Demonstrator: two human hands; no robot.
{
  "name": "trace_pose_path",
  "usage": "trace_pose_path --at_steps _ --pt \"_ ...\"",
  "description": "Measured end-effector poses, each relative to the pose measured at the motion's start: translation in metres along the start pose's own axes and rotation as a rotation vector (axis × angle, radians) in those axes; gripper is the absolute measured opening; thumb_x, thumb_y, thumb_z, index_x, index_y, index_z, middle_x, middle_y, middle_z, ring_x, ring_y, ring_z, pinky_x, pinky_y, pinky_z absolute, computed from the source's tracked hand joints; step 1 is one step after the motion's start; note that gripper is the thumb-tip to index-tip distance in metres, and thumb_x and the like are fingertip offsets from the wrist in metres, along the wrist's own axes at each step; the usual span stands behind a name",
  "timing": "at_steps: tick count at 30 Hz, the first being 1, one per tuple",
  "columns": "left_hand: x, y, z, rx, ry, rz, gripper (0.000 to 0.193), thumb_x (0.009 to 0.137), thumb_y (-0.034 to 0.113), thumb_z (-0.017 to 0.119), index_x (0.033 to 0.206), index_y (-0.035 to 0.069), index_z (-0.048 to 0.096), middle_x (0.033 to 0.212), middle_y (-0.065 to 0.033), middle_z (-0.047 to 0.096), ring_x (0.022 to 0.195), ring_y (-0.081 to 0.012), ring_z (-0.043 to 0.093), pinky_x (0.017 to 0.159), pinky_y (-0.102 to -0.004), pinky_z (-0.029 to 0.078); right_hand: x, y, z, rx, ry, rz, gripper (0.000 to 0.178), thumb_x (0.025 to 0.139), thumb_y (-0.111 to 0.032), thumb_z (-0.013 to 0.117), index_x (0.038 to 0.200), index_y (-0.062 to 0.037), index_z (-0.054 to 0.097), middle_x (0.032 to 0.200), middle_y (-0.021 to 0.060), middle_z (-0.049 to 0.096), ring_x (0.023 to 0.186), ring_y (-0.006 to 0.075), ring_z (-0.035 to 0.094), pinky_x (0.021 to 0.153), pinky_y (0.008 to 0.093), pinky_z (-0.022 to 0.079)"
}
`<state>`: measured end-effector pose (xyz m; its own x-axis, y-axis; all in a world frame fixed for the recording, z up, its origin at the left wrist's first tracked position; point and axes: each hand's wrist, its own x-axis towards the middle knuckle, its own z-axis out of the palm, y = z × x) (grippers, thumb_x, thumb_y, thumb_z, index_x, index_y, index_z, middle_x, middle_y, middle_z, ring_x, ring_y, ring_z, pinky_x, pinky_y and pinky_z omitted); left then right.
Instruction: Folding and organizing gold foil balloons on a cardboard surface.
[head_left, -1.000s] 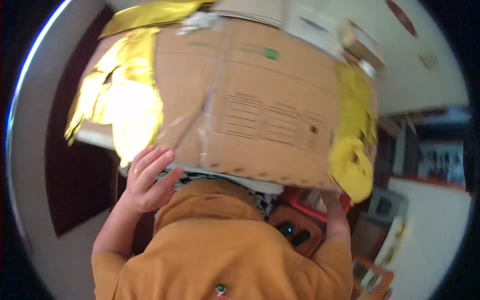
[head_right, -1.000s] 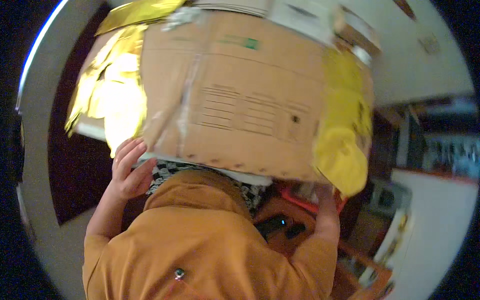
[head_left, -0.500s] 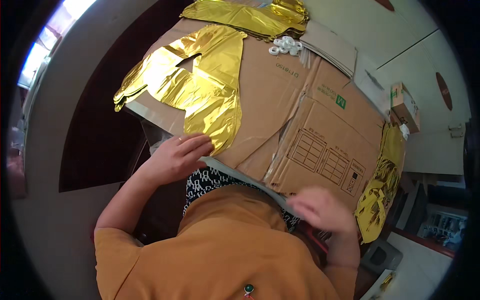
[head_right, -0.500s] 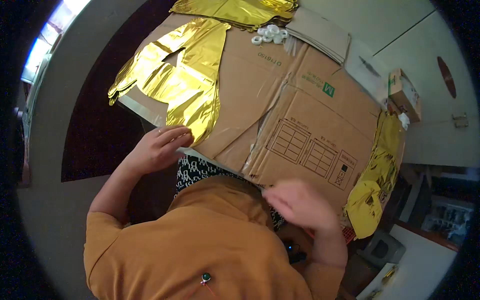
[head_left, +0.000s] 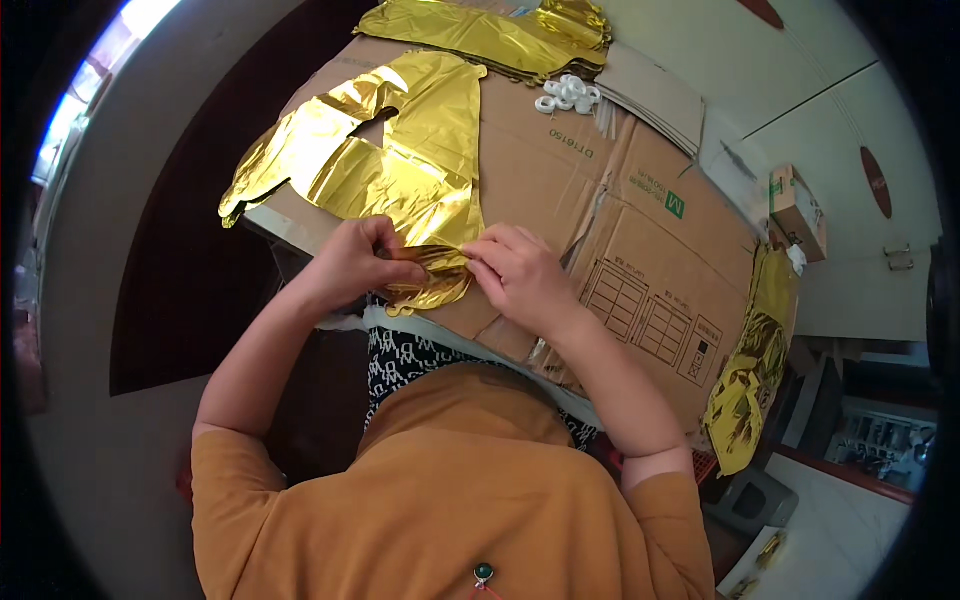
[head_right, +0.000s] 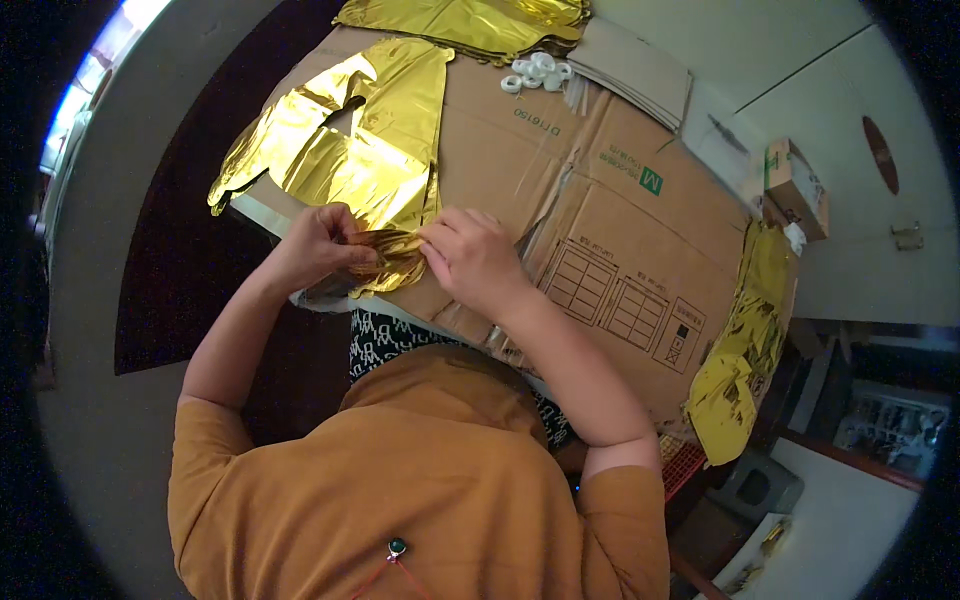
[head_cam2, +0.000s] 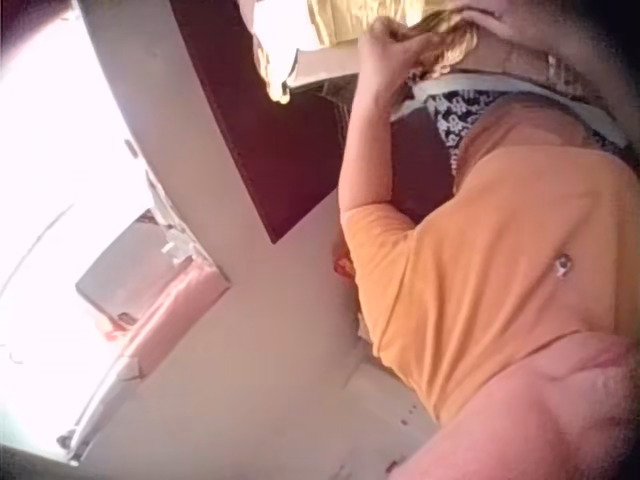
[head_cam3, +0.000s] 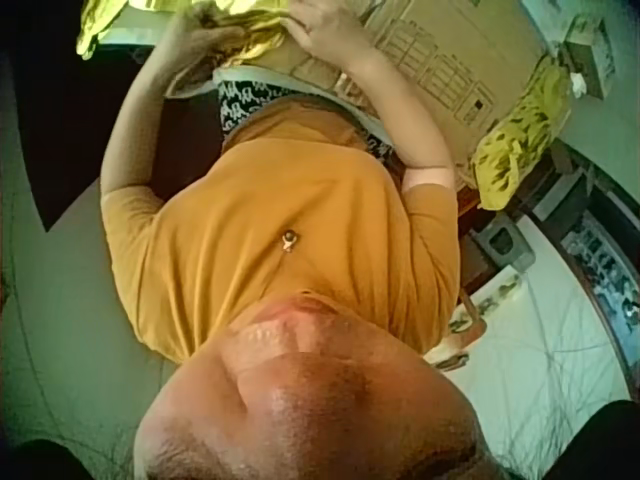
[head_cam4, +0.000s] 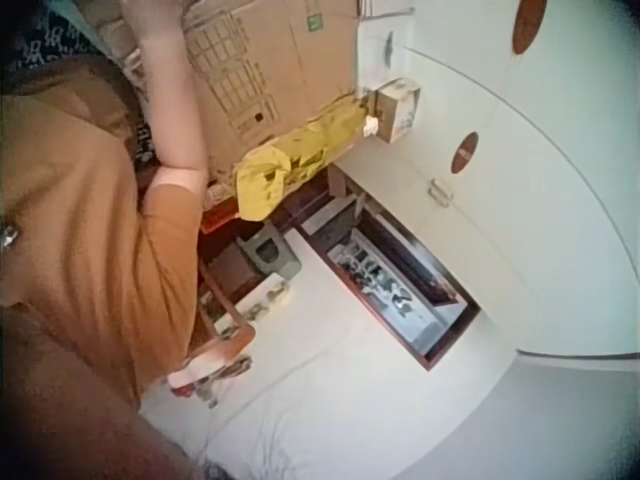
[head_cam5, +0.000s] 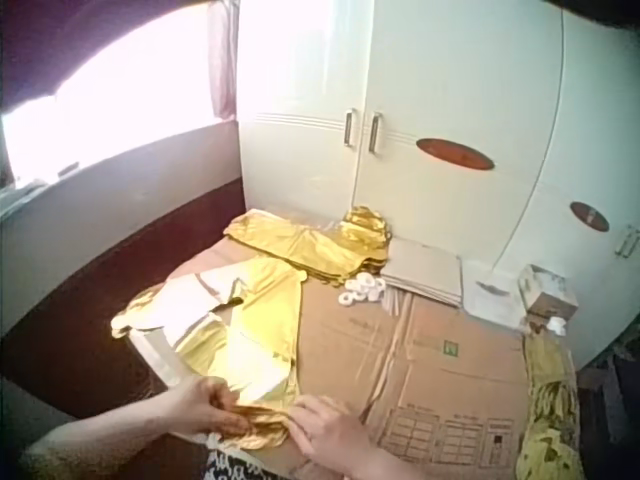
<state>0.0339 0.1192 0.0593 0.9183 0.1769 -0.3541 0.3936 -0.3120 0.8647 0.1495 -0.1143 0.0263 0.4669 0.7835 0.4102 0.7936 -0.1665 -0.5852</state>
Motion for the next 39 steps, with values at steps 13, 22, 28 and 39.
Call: trace_pose_path --at_steps 13,22,28,39 --pt "0.021 0.007 -0.034 -0.252 -0.007 0.015 0.019 0.088 0.015 0.082 0.092 0.002 0.068 0.076 0.0028 0.065 0.065 -0.0047 0.06 0.058 -0.0215 0.05 0.03 0.004 -0.024 0.243 -0.14 0.062 0.014 0.085 -0.017 0.073 0.09 -0.0041 0.074 0.099 0.0088 0.07 0.093 0.0294 0.064 0.087 0.0397 0.051" --pt "0.035 0.053 -0.123 -0.173 0.465 0.315 0.025 0.099 0.028 0.066 0.108 0.005 0.065 0.091 -0.0029 0.067 0.078 -0.0134 0.065 0.065 -0.0283 0.054 0.077 0.012 0.014 -0.272 -0.301 0.037 0.052 0.079 -0.033 0.08 0.122 -0.0066 0.066 0.133 0.0145 0.058 0.114 0.0361 0.057 0.099 0.047 0.049" --pt "-0.039 0.115 -0.317 -0.337 0.929 0.444 0.031 0.103 0.029 0.059 0.12 0.004 0.065 0.102 -0.0065 0.07 0.085 -0.0155 0.068 0.073 -0.0314 0.057 0.118 -0.01 0.004 -0.355 -0.569 0.1 0.059 0.068 -0.038 0.087 0.115 -0.0066 0.067 0.121 0.0157 0.058 0.118 0.0372 0.053 0.1 0.046 0.048" --pt "-0.102 0.133 -0.267 -0.348 0.931 0.602 0.022 0.1 0.02 0.063 0.115 0.005 0.066 0.093 -0.0043 0.068 0.073 -0.0115 0.063 0.06 -0.0254 0.05 0.116 0.02 0.001 -0.054 -0.393 0.091 0.074 0.072 -0.042 0.087 0.129 -0.0032 0.059 0.136 0.0224 0.054 0.128 0.035 0.052 0.105 0.0447 0.046"
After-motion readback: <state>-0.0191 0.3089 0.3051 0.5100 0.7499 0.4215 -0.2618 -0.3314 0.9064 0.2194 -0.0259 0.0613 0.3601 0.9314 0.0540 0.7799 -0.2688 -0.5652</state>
